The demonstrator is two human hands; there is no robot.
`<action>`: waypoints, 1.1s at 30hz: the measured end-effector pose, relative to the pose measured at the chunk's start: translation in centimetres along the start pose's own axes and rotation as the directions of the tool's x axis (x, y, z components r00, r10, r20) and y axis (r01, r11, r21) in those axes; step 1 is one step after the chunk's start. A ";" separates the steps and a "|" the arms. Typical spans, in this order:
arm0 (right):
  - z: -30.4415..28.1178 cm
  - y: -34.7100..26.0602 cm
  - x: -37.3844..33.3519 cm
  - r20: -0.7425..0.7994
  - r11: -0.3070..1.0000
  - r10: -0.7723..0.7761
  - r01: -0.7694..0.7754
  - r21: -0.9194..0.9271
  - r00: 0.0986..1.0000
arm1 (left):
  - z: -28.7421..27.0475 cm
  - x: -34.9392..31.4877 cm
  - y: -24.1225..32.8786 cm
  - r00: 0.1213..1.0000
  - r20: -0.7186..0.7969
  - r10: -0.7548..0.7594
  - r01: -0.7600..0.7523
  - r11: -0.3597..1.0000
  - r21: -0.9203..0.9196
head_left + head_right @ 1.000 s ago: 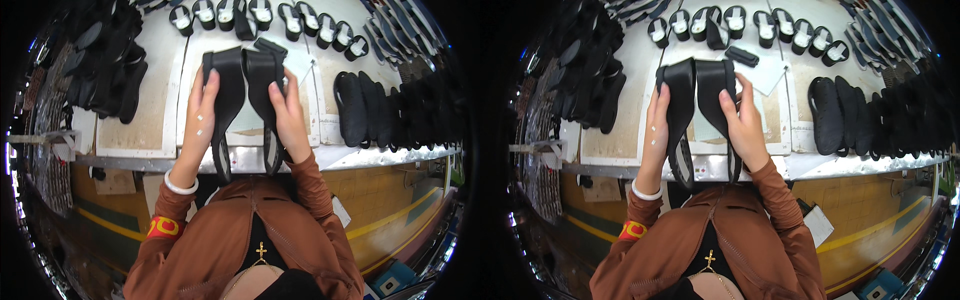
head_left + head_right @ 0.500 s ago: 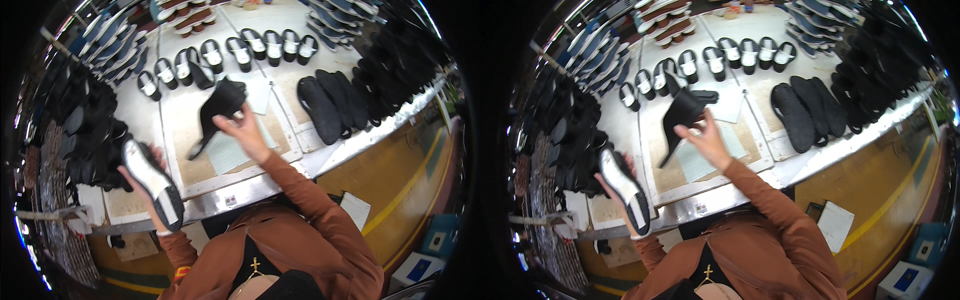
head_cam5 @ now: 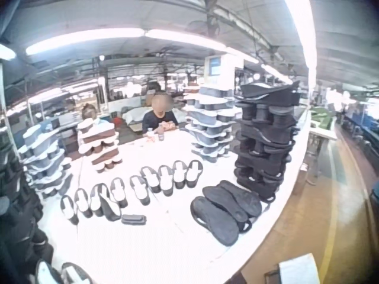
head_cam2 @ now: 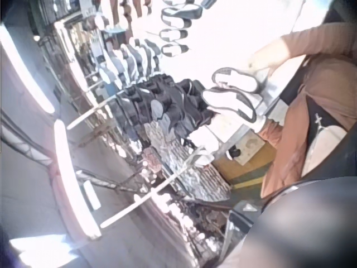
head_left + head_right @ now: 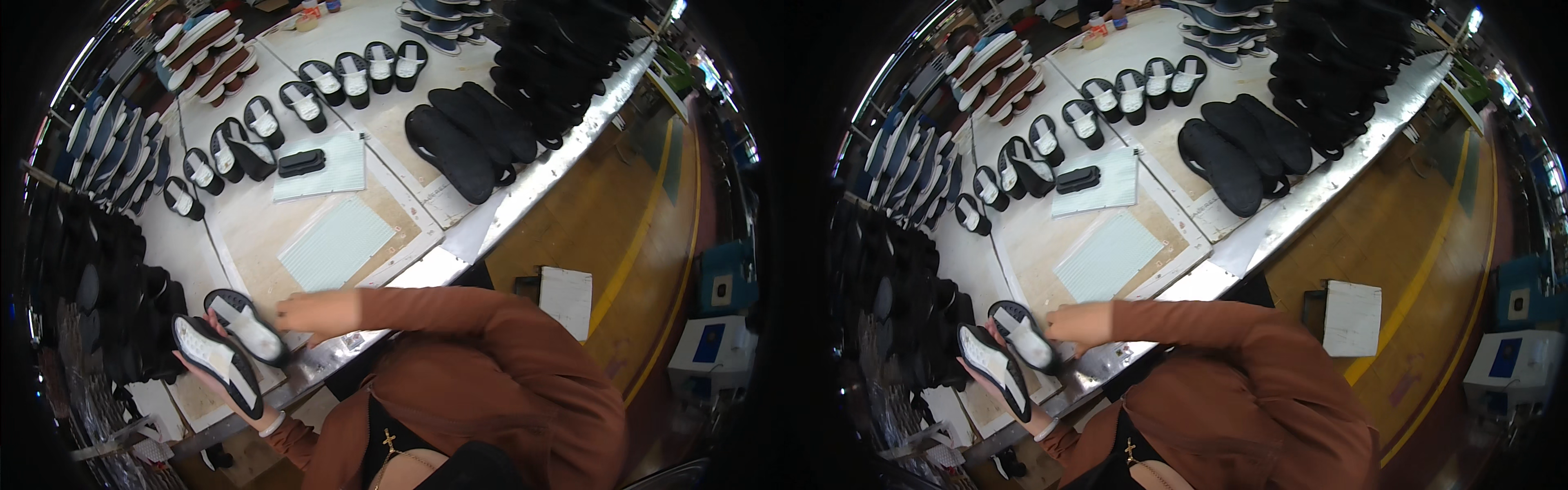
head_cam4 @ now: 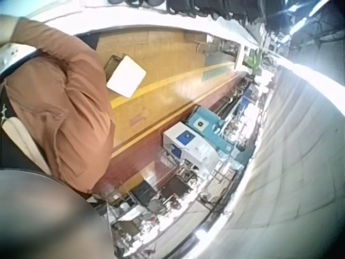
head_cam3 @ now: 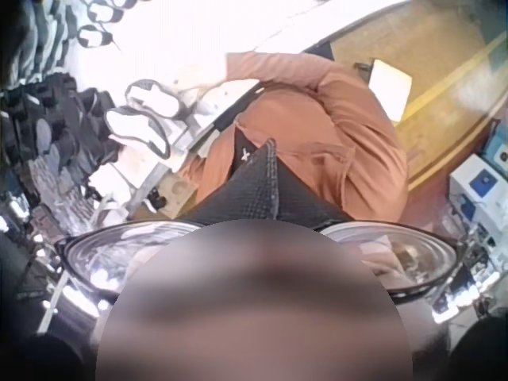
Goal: The person applies adhesive to the soles of black slippers using a small brush, then presses the sole onto the upper and stacks the finished pairs on the table. The process is repeated for multiple pairs.
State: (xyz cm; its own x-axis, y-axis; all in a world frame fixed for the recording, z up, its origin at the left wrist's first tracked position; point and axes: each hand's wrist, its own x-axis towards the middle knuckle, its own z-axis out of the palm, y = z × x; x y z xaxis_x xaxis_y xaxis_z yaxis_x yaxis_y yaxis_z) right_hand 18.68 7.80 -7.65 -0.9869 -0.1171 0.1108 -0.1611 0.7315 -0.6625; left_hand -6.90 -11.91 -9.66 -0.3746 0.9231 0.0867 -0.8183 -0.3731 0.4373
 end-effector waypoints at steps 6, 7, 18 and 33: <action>-11.1 -8.6 -11.1 -0.563 0.994 -0.028 0.085 0.075 0.826 | 1.0 1.1 0.0 0.812 -0.538 0.227 0.120 0.836 0.535; -12.4 -10.0 -12.3 -0.621 0.997 -0.065 0.077 -0.007 0.781 | 0.2 2.2 -0.2 0.766 -0.571 0.294 0.166 0.768 0.619; -15.5 -17.8 -18.6 -0.648 0.792 -0.577 0.146 -0.593 0.498 | -4.2 3.6 2.2 0.836 -0.034 0.548 0.413 -0.587 0.696; -16.0 -18.6 -16.3 -0.748 0.689 -0.518 0.721 -0.076 0.415 | -1.7 1.0 -1.1 0.871 -0.284 0.401 0.332 -0.055 0.942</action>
State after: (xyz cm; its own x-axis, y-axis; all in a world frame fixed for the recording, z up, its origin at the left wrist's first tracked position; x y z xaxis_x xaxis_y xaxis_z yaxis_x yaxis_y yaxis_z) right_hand 37.78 6.81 14.73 -0.3239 0.0749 0.9431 -0.8223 0.4707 -0.3198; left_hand -7.12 -10.70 -11.60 -0.7782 0.6280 -0.0029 0.3312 0.4145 0.8476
